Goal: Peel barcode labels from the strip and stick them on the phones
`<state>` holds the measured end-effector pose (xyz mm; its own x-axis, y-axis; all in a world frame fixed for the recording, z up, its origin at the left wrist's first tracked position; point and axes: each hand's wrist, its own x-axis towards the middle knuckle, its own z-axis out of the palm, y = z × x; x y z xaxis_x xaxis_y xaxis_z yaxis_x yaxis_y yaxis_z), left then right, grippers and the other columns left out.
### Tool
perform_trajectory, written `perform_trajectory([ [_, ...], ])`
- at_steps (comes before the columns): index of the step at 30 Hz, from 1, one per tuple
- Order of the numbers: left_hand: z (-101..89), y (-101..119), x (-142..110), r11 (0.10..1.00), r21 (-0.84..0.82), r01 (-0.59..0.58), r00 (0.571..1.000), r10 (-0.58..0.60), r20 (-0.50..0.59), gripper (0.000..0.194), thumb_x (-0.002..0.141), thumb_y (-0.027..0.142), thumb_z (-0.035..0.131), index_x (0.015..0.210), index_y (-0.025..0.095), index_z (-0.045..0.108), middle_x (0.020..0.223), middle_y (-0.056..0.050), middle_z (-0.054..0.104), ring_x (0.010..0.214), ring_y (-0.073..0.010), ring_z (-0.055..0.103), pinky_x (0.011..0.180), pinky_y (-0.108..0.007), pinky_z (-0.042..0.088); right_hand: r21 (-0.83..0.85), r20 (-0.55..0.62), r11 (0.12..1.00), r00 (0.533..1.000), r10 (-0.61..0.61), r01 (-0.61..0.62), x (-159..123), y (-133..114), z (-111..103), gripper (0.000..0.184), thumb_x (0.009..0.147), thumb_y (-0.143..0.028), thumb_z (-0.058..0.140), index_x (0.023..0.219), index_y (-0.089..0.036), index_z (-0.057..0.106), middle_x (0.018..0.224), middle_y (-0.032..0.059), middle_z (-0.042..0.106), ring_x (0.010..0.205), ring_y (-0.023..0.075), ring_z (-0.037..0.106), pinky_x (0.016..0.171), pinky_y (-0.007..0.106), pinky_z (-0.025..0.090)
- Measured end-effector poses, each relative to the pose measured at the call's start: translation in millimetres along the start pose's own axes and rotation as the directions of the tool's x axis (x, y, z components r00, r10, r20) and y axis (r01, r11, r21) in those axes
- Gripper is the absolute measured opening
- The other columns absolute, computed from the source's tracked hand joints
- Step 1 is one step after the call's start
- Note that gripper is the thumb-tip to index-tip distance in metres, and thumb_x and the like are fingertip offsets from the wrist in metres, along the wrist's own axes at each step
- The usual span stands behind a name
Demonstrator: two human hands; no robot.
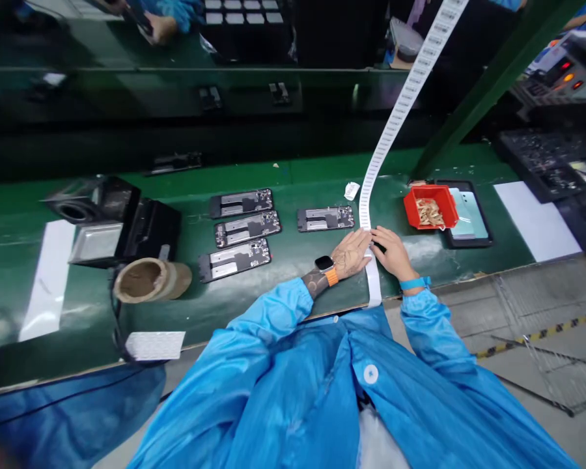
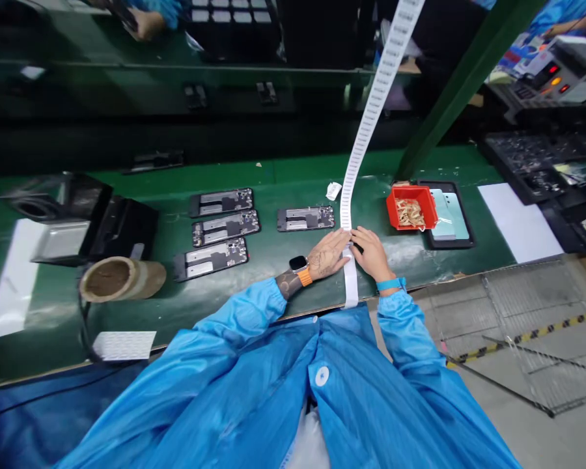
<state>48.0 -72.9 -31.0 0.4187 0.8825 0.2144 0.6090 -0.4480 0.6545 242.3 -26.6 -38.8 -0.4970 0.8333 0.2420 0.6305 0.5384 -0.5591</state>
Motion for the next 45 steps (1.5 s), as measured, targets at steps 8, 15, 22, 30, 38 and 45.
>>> perform_trajectory([
  [8,14.1,-2.4,-2.3,0.990,0.132,0.045,0.999,-0.041,-0.031,0.063,0.094,0.032,0.057,0.148,0.004,0.044,0.151,-0.025,0.050,0.150,-0.0330,0.038,0.125,-0.051,0.027,-0.119,-0.080,0.989,0.992,-0.096,0.086,-9.1,-4.5,1.4,0.027,0.095,-0.028,0.053,0.107,-0.022,0.077,0.112,0.0109,0.077,0.108,0.0281,0.066,0.101,0.053,0.052],
  [15,27.3,-5.6,8.2,0.973,0.228,0.014,0.999,-0.002,-0.050,0.061,0.097,0.033,0.054,0.147,-0.001,0.045,0.152,-0.023,0.049,0.149,-0.0333,0.038,0.126,-0.048,0.026,-0.156,-0.115,0.969,0.970,-0.213,0.194,-11.8,-2.8,-3.5,0.018,0.092,-0.030,0.059,0.089,-0.023,0.076,0.098,0.0110,0.078,0.095,0.0285,0.069,0.090,0.050,0.056],
  [22,-49.8,-9.5,-49.9,1.000,0.030,-0.008,0.988,0.013,-0.156,0.065,0.098,0.043,0.051,0.152,0.007,0.043,0.153,-0.021,0.048,0.145,-0.0287,0.043,0.122,-0.043,0.035,0.117,-0.376,0.970,0.895,0.241,-0.212,-15.8,-4.6,-10.3,0.022,0.087,-0.043,0.059,0.087,-0.023,0.069,0.081,0.0144,0.074,0.076,0.0326,0.073,0.075,0.049,0.058],
  [30,-164.9,-58.3,-216.4,0.641,0.298,0.707,0.706,-0.618,-0.345,0.100,0.079,0.053,0.072,0.153,-0.002,0.032,0.154,-0.033,0.036,0.147,-0.0499,0.028,0.118,-0.063,0.024,0.263,-0.338,0.904,0.846,0.414,-0.337,-13.0,7.9,-1.7,0.020,0.074,-0.042,0.063,0.083,-0.024,0.068,0.074,0.0138,0.072,0.069,0.0322,0.071,0.069,0.047,0.056],
  [38,-141.0,-29.6,-213.5,0.626,0.483,0.613,0.773,-0.601,-0.202,0.081,0.086,0.055,0.067,0.149,0.009,0.044,0.137,-0.023,0.050,0.123,-0.0386,0.048,0.104,-0.049,0.040,0.393,-0.363,0.872,0.822,0.440,-0.293,-8.2,-0.4,-5.0,0.020,0.070,-0.040,0.065,0.079,-0.022,0.066,0.068,0.0076,0.067,0.062,0.0268,0.067,0.066,0.043,0.054],
  [45,-163.9,-35.0,-196.4,0.633,0.325,0.702,0.703,-0.690,-0.174,0.080,0.065,0.037,0.084,0.133,0.005,0.058,0.117,-0.023,0.059,0.109,-0.0413,0.056,0.098,-0.052,0.043,0.498,-0.363,0.808,0.770,0.524,-0.314,-11.6,-11.5,-15.5,0.018,0.068,-0.040,0.068,0.077,-0.024,0.066,0.068,0.0073,0.067,0.060,0.0248,0.065,0.066,0.044,0.052],
])
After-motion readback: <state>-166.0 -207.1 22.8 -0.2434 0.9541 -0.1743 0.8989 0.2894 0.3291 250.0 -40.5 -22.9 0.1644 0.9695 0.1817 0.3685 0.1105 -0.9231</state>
